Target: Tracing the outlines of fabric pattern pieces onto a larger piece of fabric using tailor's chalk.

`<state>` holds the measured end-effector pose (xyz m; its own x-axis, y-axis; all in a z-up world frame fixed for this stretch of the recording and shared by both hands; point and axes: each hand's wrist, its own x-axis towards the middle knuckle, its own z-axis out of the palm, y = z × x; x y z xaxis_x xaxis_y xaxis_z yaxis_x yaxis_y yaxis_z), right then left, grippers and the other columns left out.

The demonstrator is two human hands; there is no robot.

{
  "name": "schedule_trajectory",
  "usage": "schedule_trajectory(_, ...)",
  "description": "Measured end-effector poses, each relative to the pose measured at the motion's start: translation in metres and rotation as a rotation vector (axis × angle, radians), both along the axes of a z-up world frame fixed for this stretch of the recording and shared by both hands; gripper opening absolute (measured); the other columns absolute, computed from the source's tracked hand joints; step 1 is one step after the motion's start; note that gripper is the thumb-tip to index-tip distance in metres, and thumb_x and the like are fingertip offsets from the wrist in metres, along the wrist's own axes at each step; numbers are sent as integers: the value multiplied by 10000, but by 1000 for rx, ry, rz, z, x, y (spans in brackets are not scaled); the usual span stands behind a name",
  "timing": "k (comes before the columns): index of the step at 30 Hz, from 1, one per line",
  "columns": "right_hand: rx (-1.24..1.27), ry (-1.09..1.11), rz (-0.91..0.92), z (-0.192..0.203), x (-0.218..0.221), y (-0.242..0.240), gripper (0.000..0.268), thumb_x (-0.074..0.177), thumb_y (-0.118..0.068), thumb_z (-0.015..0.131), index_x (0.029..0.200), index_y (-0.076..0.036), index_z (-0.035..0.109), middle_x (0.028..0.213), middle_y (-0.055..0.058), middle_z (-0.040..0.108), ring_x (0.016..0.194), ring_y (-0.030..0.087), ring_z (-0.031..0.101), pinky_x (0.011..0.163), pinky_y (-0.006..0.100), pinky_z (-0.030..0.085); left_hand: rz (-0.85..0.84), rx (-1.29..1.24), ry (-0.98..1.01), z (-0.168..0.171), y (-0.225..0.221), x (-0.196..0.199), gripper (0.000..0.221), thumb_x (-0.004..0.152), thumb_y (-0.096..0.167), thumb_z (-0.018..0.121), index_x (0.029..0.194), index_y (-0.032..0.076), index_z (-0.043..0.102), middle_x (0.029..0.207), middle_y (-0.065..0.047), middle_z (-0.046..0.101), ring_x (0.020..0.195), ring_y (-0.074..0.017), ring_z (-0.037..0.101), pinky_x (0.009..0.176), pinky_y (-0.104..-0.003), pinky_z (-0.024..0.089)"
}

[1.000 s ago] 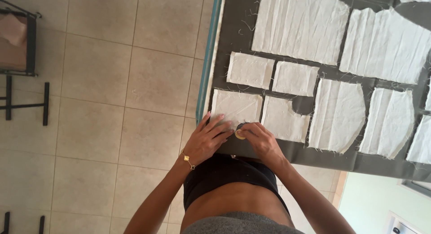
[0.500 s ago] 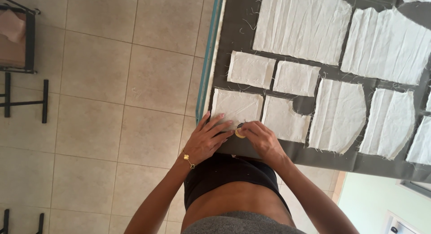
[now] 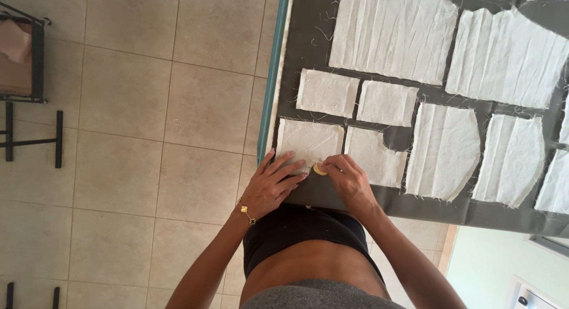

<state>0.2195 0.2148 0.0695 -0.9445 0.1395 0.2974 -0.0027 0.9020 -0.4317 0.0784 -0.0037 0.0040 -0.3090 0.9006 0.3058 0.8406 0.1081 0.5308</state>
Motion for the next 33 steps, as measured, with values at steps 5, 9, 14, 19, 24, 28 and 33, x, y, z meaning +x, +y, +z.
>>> schedule_trajectory(5,1,-23,-16,-8,3,-3,151,1043,-14,680,927,-63,764,992,32,688,920,219,723,813,305,617,4,11,-9,-1,0,-1,289,1120,345,593,1386,335,707,1632,124,566,1590,-215,430,1365,-530,212)
schedule_trajectory(9,-24,-65,-83,-8,14,9,125,1018,27,705,971,-47,795,934,50,657,854,253,719,780,323,621,2,15,-6,0,0,-1,283,1123,344,590,1377,328,714,1628,122,571,1592,-211,429,1366,-524,212)
schedule_trajectory(14,-168,-83,-187,5,16,6,188,970,56,729,1053,-72,839,936,32,649,827,225,710,775,322,617,2,21,-16,-2,-1,0,281,1124,346,587,1369,321,722,1625,116,576,1590,-218,430,1364,-532,214)
schedule_trajectory(19,-218,-104,-196,10,2,-1,210,938,108,741,1062,-18,852,858,58,628,720,265,689,699,328,607,1,48,-17,3,1,-1,278,1117,331,607,1366,317,730,1610,105,595,1578,-226,451,1359,-532,222)
schedule_trajectory(24,-294,-163,-276,-1,22,16,173,951,1,791,1090,-83,851,884,57,647,797,255,723,763,342,610,-2,60,-29,5,1,-2,283,1117,326,614,1372,311,736,1591,101,613,1570,-230,463,1361,-540,220)
schedule_trajectory(28,-327,-147,-299,-13,21,11,218,932,7,789,1088,-123,868,886,62,663,811,276,721,791,373,609,-2,52,-28,4,2,-1,290,1115,331,616,1381,313,731,1591,98,614,1571,-230,462,1359,-536,219)
schedule_trajectory(33,-341,-181,-332,-20,33,17,229,912,-25,811,1099,-145,867,881,69,669,832,301,739,806,391,607,-6,65,-29,4,2,-1,294,1121,336,608,1385,312,735,1596,95,612,1574,-232,460,1361,-537,207)
